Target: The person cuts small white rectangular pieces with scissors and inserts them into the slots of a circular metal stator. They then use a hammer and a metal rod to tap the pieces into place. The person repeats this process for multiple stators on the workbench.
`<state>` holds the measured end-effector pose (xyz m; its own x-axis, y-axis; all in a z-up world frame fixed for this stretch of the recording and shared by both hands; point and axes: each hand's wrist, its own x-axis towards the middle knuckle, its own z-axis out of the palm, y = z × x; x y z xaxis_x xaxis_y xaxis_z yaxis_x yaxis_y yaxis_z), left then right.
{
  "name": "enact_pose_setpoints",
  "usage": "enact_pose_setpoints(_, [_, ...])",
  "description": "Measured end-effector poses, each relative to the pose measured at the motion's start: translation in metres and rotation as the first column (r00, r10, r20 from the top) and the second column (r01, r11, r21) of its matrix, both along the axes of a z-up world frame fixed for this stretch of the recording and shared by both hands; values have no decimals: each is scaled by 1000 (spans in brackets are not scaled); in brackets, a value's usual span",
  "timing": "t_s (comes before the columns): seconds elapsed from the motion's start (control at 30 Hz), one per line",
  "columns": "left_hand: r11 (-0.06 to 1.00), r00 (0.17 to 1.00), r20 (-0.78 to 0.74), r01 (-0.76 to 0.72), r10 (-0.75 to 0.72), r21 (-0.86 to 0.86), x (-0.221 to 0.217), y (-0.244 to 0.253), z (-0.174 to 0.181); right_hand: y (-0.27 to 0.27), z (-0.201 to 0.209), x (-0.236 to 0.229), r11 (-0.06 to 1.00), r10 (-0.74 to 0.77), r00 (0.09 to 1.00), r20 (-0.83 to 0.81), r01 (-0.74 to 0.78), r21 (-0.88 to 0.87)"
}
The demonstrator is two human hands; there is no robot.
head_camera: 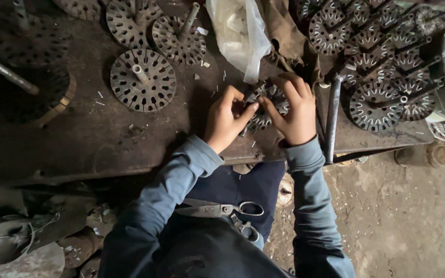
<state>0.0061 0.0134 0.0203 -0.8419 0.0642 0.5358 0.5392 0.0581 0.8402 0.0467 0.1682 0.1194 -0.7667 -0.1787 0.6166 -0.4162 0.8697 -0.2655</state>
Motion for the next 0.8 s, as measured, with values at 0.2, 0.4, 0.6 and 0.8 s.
enact_pose_setpoints(0.2, [990, 971, 209, -133, 121, 45, -3, -19, 2, -3, -41, 67, 985, -175, 975, -135, 172, -33])
enact_pose_setpoints(0.4, [800, 942, -242, -328, 234, -503, -3, -35, -8, 11, -180, 196, 995, -91, 912, 400, 99, 1])
enact_pose_setpoints(0.6, [696, 962, -211, -272, 174, -664, 23, -35, -13, 17, -254, 271, 999, -15, 755, 655, -18, 43])
enact_pose_setpoints(0.8, [700, 988, -155, -112, 2, -706, 77, -88, 2, 5, -237, 236, 979, -37, 661, 749, -126, 160])
